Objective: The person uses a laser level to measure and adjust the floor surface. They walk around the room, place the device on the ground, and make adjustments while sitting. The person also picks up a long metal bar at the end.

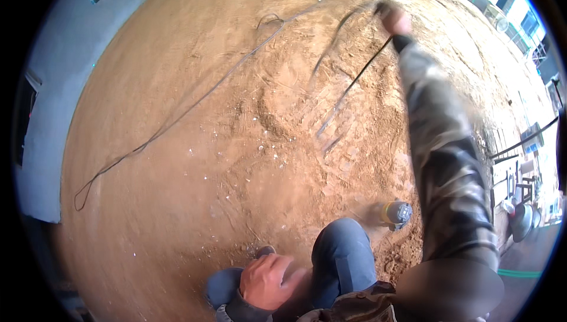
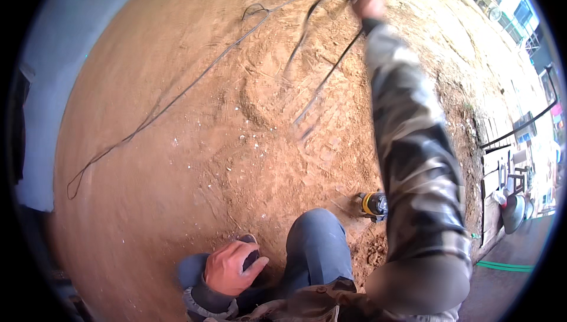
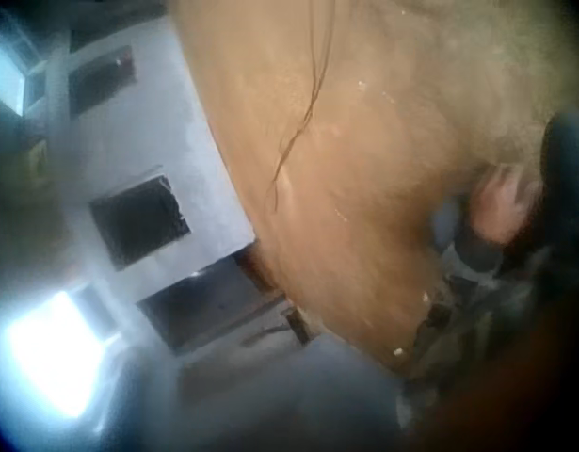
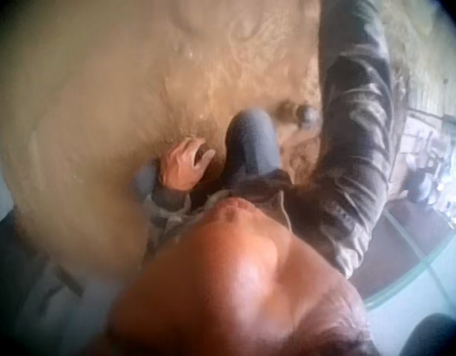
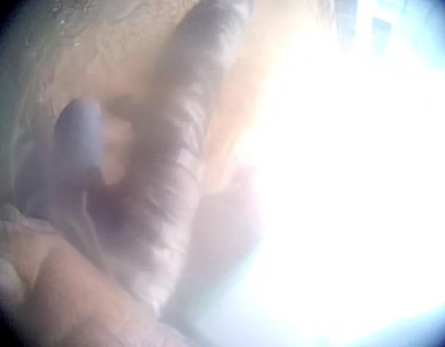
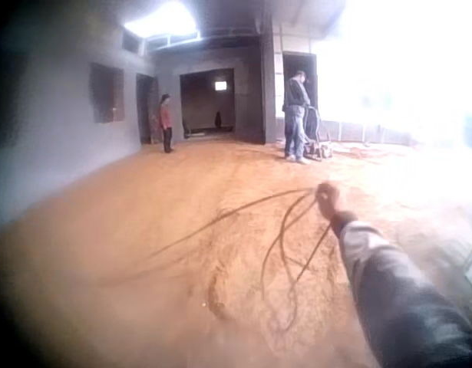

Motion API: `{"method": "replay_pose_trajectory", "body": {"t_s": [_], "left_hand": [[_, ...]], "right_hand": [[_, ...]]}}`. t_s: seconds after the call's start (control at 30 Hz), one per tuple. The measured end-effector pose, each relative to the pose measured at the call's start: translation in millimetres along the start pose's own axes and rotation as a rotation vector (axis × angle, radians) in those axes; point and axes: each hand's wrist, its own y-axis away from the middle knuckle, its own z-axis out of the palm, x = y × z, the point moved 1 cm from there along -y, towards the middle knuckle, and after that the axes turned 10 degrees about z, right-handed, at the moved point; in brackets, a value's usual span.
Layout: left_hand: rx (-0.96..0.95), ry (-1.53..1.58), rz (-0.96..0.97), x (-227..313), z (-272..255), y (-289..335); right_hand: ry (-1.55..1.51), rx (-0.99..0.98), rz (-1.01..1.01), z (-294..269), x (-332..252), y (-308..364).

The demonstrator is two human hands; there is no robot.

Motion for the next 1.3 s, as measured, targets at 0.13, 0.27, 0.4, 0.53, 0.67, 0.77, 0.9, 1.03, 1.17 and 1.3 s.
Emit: {"method": "replay_pose_trajectory", "body": {"t_s": [0.13,0.27,0.4,0.53,0.67,0.77,0.9,1.03,1.17,1.3], "left_hand": [[0.060,0.075,0.064,-5,2,-8],[-0.045,0.166,0.122,-3,15,-26],[-0.150,0.116,0.125,-13,30,-45],[-0.220,-0.037,0.074,-44,41,-52],[-0.333,-0.048,0.109,-52,56,-71],[-0.407,0.008,0.174,-52,67,-79],[-0.391,0.120,0.312,-74,81,-93],[-0.358,0.155,0.340,-78,81,-107],[-0.370,0.126,0.306,-127,109,-155],[-0.339,0.314,0.138,-181,154,-203]], "right_hand": [[0.281,0.349,-0.041,-164,152,-112],[0.514,0.143,-0.221,-155,292,33],[0.088,-0.469,0.178,-133,350,291],[-0.323,-0.746,0.795,-189,268,483],[-0.179,-0.792,0.891,-234,256,574],[-0.238,-0.687,0.798,-241,253,586],[-0.100,-0.648,0.696,-232,249,576],[-0.018,-0.502,0.712,-231,169,513],[-0.015,-0.518,0.507,-222,97,467],[0.221,-0.536,0.460,-247,117,465]]}}
